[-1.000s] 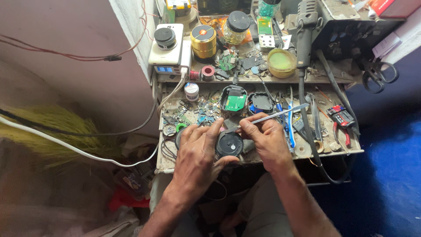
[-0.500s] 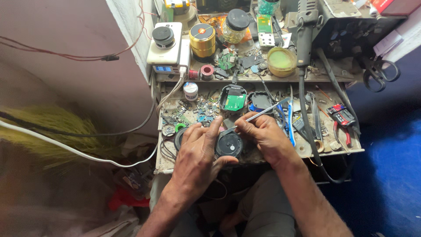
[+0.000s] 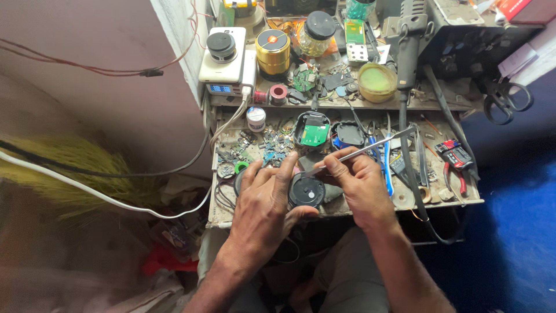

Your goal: The person handles a cylindrical gold-colored component and two black circular devices on a cluttered workbench. They use a red utility knife and a metal pick to scrape and pry at the surface of one black device, then place the tools down.

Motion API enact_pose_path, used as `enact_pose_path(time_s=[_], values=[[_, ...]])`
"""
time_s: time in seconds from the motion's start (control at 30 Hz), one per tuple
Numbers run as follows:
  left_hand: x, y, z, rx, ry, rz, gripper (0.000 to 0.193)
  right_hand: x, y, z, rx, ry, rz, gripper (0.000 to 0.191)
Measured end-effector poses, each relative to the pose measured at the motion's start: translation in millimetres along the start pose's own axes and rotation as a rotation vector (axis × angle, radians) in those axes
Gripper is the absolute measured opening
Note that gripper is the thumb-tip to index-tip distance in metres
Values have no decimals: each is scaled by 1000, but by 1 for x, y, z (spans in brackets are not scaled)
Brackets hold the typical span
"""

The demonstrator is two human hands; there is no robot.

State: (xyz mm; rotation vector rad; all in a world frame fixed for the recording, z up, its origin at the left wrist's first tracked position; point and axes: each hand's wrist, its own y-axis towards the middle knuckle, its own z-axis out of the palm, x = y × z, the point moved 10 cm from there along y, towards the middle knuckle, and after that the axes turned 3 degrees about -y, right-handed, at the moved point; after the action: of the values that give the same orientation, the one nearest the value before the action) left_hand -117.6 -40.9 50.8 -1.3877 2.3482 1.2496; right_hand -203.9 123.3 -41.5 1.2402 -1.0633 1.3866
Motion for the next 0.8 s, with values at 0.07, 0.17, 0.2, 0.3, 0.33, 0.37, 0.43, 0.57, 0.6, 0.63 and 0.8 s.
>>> enact_pose_path(time_s=[0.07,0.17,0.2,0.3,0.33,0.37,0.43,0.57,0.6,0.63,0.8], values=[[-1,0,-1,-8,-1,13,100,0,0,1,-41,-22,-10,17],[-1,0,-2,-7,-5,21,100,1,1,5,-29,-14,-30,16],[0,0,-1,-4,-9,26,100,1,3,7,-11,-34,-27,16],[0,0,-1,-3,-28,25,102,0,8,9,36,-86,-6,15],[1,1,-1,-5,-35,22,102,-1,9,8,54,-97,12,15],[1,1,0,-3,-38,20,103,-1,11,8,73,-108,31,14],[1,0,1,2,-44,14,104,-4,15,10,116,-103,69,15],[1,0,1,2,-53,12,104,-5,23,14,222,-113,116,16],[1,-1,0,3,-53,8,104,-7,24,13,234,-103,147,17],[1,-1,0,4,-53,4,104,-10,25,13,248,-93,178,17],[3,0,-2,-9,-46,2,102,-22,26,12,275,53,290,17]])
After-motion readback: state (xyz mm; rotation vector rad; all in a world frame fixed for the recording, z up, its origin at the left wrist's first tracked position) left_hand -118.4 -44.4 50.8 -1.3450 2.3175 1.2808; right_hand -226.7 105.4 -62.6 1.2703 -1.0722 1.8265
